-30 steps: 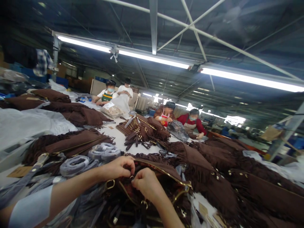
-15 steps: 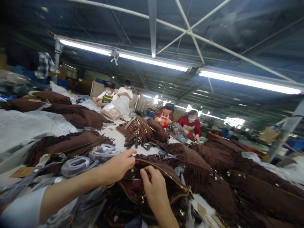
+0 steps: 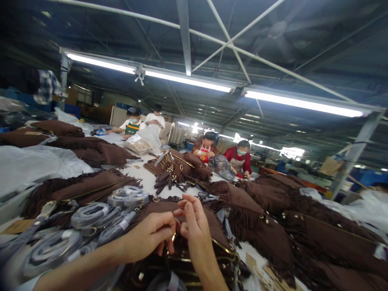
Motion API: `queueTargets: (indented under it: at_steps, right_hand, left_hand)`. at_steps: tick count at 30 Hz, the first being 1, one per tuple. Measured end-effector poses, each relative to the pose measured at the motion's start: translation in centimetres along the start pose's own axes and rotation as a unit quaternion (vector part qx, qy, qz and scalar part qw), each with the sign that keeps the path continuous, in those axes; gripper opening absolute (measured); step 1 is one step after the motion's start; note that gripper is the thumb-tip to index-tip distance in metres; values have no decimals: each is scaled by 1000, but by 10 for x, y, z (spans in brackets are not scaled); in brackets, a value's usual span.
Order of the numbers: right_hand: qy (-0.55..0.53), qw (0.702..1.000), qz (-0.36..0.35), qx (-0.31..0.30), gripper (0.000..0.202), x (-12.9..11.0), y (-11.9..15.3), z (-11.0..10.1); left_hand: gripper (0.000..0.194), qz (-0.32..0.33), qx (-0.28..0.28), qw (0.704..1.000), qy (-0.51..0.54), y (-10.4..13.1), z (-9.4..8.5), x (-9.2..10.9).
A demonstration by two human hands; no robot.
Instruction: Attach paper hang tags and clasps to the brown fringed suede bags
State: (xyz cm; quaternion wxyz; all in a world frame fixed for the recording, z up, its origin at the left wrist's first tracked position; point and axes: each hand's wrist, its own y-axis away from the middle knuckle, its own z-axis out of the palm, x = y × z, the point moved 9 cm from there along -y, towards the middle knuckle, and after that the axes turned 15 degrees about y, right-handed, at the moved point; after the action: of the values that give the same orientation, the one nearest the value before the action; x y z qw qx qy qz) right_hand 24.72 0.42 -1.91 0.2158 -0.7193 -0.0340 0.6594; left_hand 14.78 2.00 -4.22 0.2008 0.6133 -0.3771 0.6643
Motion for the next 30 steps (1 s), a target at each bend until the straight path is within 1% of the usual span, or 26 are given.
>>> queueTargets:
  at_steps: [2,3,4,6,8,9,10,12,14,16,18,20,22,24,27,29,30]
  right_hand:
    - [-72,997,23,6,53,5,3,-4]
    - [-105,993,38,20,55,10,4,-8]
    - [-131,989,52,39,55,15,6,-12]
    - [-154,984,69,63,52,25,9,-16]
    - [-152,984,62,64,47,31,11,-13]
    - [-151,985,49,61,45,31,11,-12]
    - [-151,986,35,62,43,29,12,-12]
    - [-146,986,3,81,40,23,17,-23]
    - [-118,989,-6,90,38,18,26,-41]
    - [-48,996,21,73,38,21,41,-61]
    - [63,995,70,45,39,32,59,-78]
    - [177,978,111,9,37,50,79,-86]
    - [246,960,129,-16,32,70,93,-83]
    - [251,957,147,-18,33,91,100,-73]
    - [180,970,164,15,44,111,97,-52]
    - [124,979,157,43,49,114,91,-42]
    - [100,981,151,62,50,112,88,-40]
  left_hand:
    - [7,19,18,1000,1,-1,-6,2]
    - [9,20,23,999,11,-1,-7,2]
    - [10,13,20,999,27,-2,-6,-1]
    - [11,-22,-9,997,78,-4,3,-12]
    - [10,-42,-27,993,110,-6,10,-23]
    - [8,-37,-20,994,105,-7,10,-25]
    - [7,-26,-6,996,88,-8,8,-27]
    - [6,-5,15,999,31,-8,4,-27]
    - [7,5,13,1000,-14,-7,2,-26]
    - [8,10,3,999,-39,-5,2,-23]
    - [9,11,-3,999,-53,-5,1,-21]
    - [10,11,-8,998,-61,-6,1,-21]
    - [10,12,-13,998,-63,-7,2,-22]
    - [10,13,-14,998,-59,-9,2,-24]
    - [9,8,-11,999,-45,-9,3,-27]
    - [9,2,-8,999,-38,-8,3,-27]
    - [9,2,-7,999,-40,-7,3,-25]
